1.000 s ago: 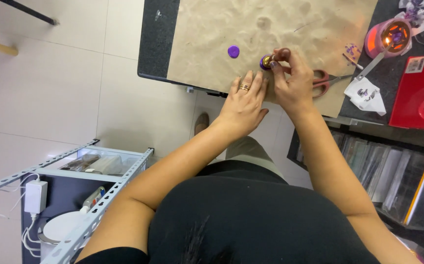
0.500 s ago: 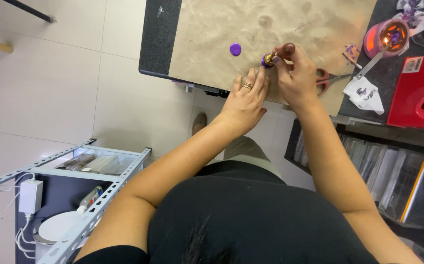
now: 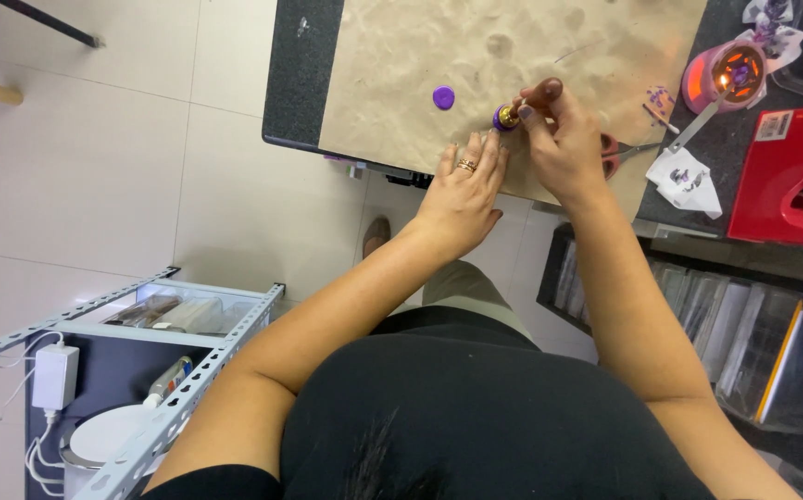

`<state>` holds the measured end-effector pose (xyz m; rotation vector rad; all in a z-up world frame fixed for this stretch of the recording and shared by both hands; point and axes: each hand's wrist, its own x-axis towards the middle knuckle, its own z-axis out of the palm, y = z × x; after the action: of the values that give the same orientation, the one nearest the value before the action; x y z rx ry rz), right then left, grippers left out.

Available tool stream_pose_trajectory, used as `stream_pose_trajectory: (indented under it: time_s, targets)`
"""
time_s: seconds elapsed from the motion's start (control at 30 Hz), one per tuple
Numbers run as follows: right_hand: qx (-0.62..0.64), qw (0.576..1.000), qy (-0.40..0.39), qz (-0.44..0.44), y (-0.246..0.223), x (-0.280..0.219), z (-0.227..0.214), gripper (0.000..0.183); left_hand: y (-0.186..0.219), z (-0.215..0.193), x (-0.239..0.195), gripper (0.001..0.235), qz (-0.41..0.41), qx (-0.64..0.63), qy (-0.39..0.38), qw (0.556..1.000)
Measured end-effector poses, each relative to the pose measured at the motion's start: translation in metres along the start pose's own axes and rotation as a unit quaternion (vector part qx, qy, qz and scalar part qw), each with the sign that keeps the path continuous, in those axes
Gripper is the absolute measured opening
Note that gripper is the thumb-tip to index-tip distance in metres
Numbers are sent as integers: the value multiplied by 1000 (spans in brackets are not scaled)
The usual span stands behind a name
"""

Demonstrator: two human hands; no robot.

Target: Melting wax beads over a candle, pouring the wax, and using a stamp to create decorative seals, followed by organizing the seals.

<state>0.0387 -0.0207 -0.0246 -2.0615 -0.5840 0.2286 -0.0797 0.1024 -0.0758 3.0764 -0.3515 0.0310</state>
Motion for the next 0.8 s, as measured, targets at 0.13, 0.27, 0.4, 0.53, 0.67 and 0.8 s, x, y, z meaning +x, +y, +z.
stream_pose_trajectory:
  time_s: [0.13, 0.27, 0.4, 0.53, 0.67, 0.8]
  targets:
    - [24, 1000, -6, 15, -1, 1, -3, 17, 0, -2, -1, 88, -4, 27, 4, 1000]
    - [89, 994, -6, 63, 0, 6, -4, 14, -1, -4, -1, 87, 3, 25, -2, 1000]
    - [205, 968, 7, 142, 4, 13, -11, 12, 0, -1, -1, 89, 3, 38, -1, 999]
    - [240, 953, 34, 179, 20, 23, -22, 17, -4, -6, -2, 85, 4, 17, -14, 1000]
    - [261, 929, 103, 240, 30, 33, -27, 17, -28, -11, -13, 64, 2, -134, 96, 986]
    - [308, 915, 113, 236, 44, 46, -25, 15, -80, -17, -19, 51, -108, -178, 216, 954]
